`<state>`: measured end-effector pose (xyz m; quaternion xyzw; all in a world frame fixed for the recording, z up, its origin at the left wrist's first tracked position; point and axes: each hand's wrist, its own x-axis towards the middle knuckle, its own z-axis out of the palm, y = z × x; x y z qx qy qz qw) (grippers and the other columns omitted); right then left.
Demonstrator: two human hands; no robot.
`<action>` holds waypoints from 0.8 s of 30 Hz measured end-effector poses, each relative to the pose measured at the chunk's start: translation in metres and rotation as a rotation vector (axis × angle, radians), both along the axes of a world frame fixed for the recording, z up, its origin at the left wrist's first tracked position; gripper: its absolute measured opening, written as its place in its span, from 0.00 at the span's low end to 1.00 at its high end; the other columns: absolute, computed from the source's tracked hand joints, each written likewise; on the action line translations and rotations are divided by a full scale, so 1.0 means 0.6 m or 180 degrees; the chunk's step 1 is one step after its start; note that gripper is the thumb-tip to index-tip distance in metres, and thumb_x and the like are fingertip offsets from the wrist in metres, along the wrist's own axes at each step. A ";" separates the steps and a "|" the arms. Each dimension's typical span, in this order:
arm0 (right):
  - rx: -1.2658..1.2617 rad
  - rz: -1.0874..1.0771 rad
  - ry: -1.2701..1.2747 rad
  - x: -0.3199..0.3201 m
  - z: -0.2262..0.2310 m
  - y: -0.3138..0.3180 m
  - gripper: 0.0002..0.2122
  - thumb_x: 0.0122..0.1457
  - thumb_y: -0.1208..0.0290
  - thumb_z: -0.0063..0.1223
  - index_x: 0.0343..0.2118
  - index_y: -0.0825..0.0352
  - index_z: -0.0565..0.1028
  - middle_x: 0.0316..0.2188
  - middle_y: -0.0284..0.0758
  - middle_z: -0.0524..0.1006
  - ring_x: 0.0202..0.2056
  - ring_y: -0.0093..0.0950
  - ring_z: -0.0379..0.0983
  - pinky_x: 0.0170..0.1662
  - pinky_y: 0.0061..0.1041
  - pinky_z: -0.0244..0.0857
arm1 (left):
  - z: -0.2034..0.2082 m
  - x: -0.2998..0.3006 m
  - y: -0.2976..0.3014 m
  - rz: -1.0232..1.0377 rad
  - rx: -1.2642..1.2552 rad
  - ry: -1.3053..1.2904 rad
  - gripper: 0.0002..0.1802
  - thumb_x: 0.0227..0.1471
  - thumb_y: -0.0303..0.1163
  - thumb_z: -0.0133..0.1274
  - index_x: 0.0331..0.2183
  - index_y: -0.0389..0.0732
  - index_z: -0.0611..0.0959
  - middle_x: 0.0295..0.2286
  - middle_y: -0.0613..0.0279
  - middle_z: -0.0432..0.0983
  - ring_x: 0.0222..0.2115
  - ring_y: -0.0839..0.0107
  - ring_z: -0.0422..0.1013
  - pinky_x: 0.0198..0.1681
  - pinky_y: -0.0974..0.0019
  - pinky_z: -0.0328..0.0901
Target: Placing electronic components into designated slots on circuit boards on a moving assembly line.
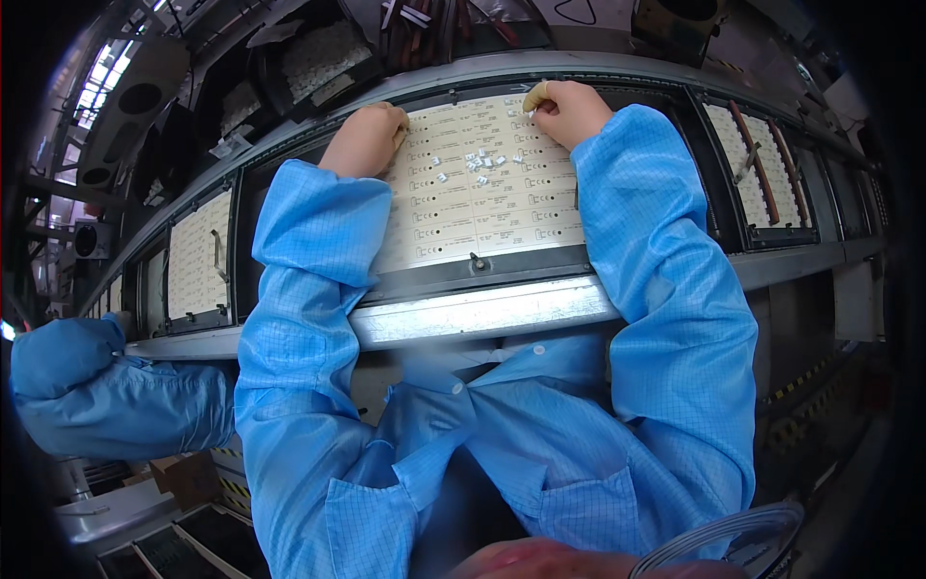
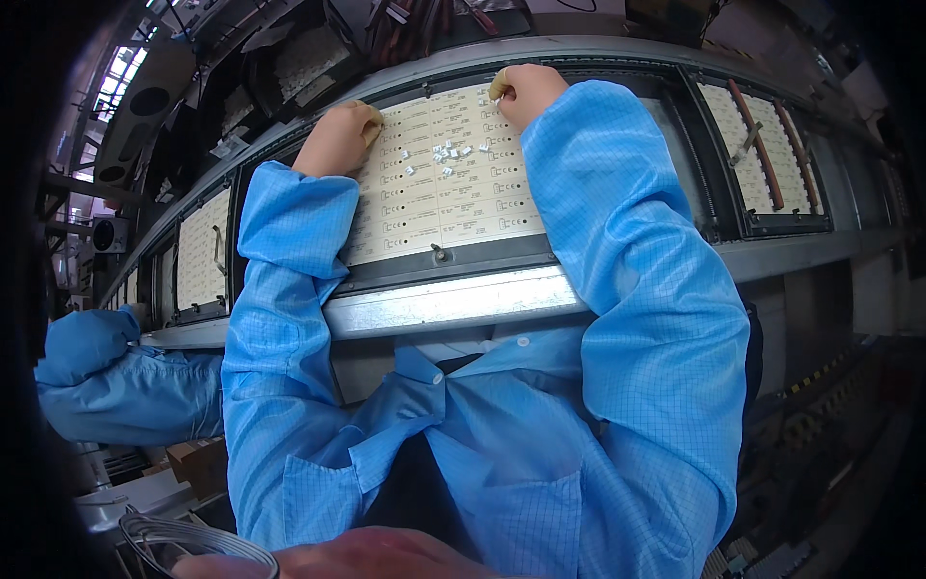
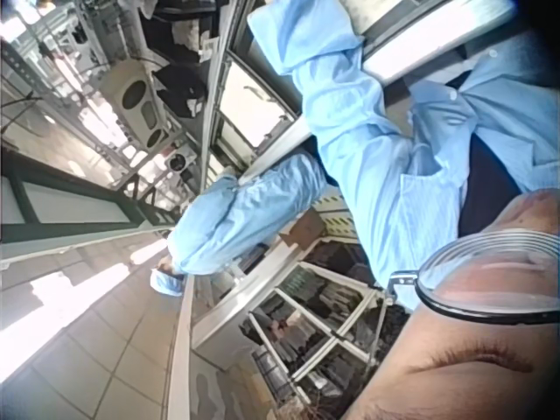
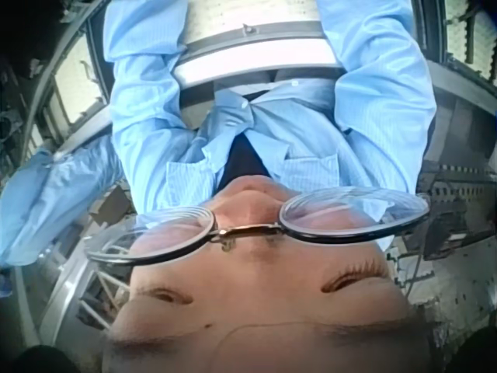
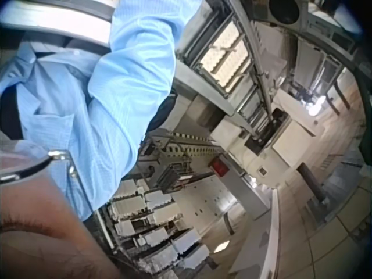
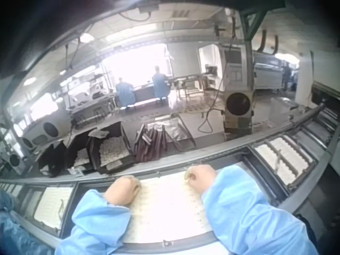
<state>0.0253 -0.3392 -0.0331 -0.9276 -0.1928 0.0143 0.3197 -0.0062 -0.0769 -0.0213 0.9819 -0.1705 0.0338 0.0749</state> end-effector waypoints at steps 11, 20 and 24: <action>0.0024 -0.0019 -0.0004 0.000 -0.001 -0.002 0.09 0.49 0.76 0.50 0.35 0.67 0.75 0.27 0.36 0.75 0.29 0.25 0.72 0.36 0.20 0.66 | 0.006 -0.003 -0.010 0.0016 0.0132 0.0070 0.09 0.47 0.25 0.48 0.32 0.32 0.79 0.33 0.49 0.73 0.34 0.55 0.70 0.40 0.64 0.64; -0.0079 -0.0075 -0.0077 -0.002 0.007 -0.004 0.09 0.50 0.76 0.50 0.36 0.67 0.75 0.29 0.36 0.75 0.30 0.26 0.72 0.37 0.20 0.66 | 0.000 0.000 -0.015 -0.0092 0.0277 -0.0021 0.09 0.47 0.26 0.48 0.32 0.34 0.79 0.33 0.49 0.72 0.34 0.54 0.69 0.40 0.63 0.64; -0.0068 -0.0082 -0.0087 0.000 0.008 -0.002 0.09 0.50 0.76 0.51 0.36 0.67 0.75 0.29 0.36 0.75 0.30 0.26 0.72 0.38 0.21 0.66 | -0.001 0.002 -0.016 -0.0152 0.0597 -0.0086 0.10 0.47 0.26 0.47 0.32 0.34 0.79 0.32 0.49 0.72 0.34 0.54 0.69 0.39 0.63 0.64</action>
